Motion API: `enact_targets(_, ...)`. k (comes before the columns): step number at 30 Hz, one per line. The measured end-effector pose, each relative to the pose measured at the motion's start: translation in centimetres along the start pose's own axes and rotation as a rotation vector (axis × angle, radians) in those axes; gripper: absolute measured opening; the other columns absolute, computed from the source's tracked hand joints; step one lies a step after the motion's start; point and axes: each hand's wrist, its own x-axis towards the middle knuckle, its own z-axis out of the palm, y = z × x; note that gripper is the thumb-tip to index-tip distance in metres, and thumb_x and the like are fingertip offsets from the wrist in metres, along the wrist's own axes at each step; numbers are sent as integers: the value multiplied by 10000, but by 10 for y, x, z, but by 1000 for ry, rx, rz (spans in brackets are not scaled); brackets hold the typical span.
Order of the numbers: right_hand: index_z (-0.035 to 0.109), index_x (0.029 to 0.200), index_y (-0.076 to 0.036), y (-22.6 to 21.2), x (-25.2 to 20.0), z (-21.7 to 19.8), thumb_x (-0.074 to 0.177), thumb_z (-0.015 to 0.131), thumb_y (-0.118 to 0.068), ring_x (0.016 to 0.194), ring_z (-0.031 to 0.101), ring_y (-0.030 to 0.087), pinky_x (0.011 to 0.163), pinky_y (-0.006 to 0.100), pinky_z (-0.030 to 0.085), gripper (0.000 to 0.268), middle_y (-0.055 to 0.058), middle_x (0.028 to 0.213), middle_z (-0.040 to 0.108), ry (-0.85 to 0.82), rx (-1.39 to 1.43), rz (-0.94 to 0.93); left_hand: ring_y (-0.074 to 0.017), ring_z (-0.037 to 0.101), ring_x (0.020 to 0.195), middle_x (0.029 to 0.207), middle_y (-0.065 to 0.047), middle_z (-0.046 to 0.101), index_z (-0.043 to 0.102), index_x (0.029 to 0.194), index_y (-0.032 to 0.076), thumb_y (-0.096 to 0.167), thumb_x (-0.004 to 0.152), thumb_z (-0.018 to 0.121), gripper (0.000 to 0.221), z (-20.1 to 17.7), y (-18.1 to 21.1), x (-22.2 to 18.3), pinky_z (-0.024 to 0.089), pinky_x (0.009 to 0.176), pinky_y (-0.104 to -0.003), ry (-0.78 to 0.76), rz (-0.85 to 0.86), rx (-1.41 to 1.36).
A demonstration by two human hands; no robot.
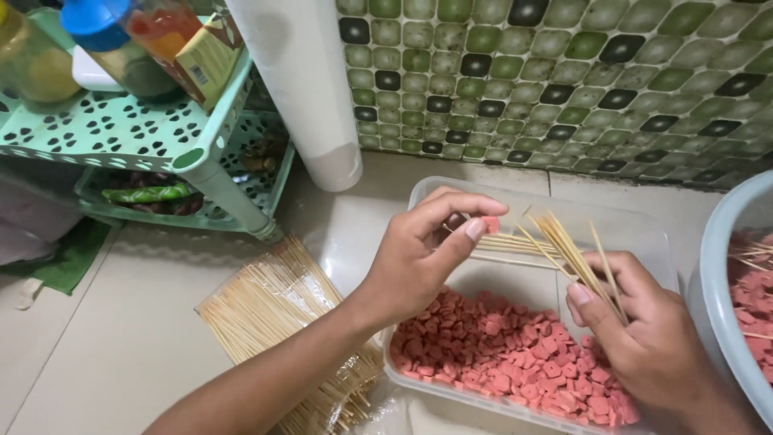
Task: Skewering small diced pieces of pink food, likely sausage, onto thin wooden sticks for snack preparation.
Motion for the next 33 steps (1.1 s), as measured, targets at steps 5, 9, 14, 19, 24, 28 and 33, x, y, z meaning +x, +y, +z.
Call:
enact_targets(5, 650, 1209, -66, -1, -2, 2, 896, 668, -79, 447, 621, 164, 431, 300, 485, 313, 60, 643, 721, -4, 58, 30, -57, 531, 726, 1014, -46, 695, 649, 1222, 50, 127, 1029, 587, 217, -1, -5, -1, 418, 587, -197, 11, -16, -36)
enact_targets(9, 662, 1176, -66, 0, -2, 2, 888, 678, -75, 453, 636, 168, 443, 303, 499, 289, 64, 634, 729, -5, 54, 30, -71, 558, 748, 1027, -54, 706, 627, 1197, 53, 127, 1022, 580, 196, -1, -5, 0, 455, 610, -207, -3, -1, 0)
enact_targets(14, 663, 1148, -86, 0, -2, 2, 886, 688, -97, 428, 625, 168, 415, 309, 459, 263, 60, 602, 734, -17, 26, 28, -68, 540, 799, 1054, -43, 674, 606, 1173, 50, 98, 1027, 568, 158, -2, -4, -1, 458, 676, -218, 17, -20, -63)
enact_targets(19, 672, 1147, -79, -6, -2, 1, 898, 685, -69, 322, 573, 215, 331, 350, 434, 250, 106, 534, 707, -51, 87, 143, -50, 492, 708, 1048, -47, 693, 600, 1150, 60, 90, 1016, 574, 139, -2, -1, -1, 437, 623, -205, -3, -59, -39)
enact_targets(24, 663, 1175, -114, -4, 0, 2, 891, 683, -107, 421, 675, 176, 398, 321, 472, 285, 61, 586, 759, -37, -11, 66, -72, 557, 746, 1056, -62, 696, 604, 1131, 57, 81, 1007, 581, 128, -1, 0, 0, 508, 673, -221, -30, -58, 6)
enact_targets(28, 665, 1175, -122, -6, -1, 3, 893, 678, -129, 424, 701, 185, 405, 322, 469, 282, 64, 605, 800, -39, -58, 97, -59, 537, 722, 1045, -52, 685, 606, 1129, 56, 90, 1014, 581, 122, -1, -2, -1, 494, 645, -209, -38, -21, -3)
enact_targets(33, 675, 1173, -137, -12, -1, 2, 896, 685, -131, 454, 666, 195, 453, 333, 480, 278, 64, 633, 788, -16, -57, 136, -79, 560, 730, 988, -49, 656, 613, 1109, 42, 70, 995, 588, 120, -1, 4, 0, 510, 652, -222, -37, -45, 32)
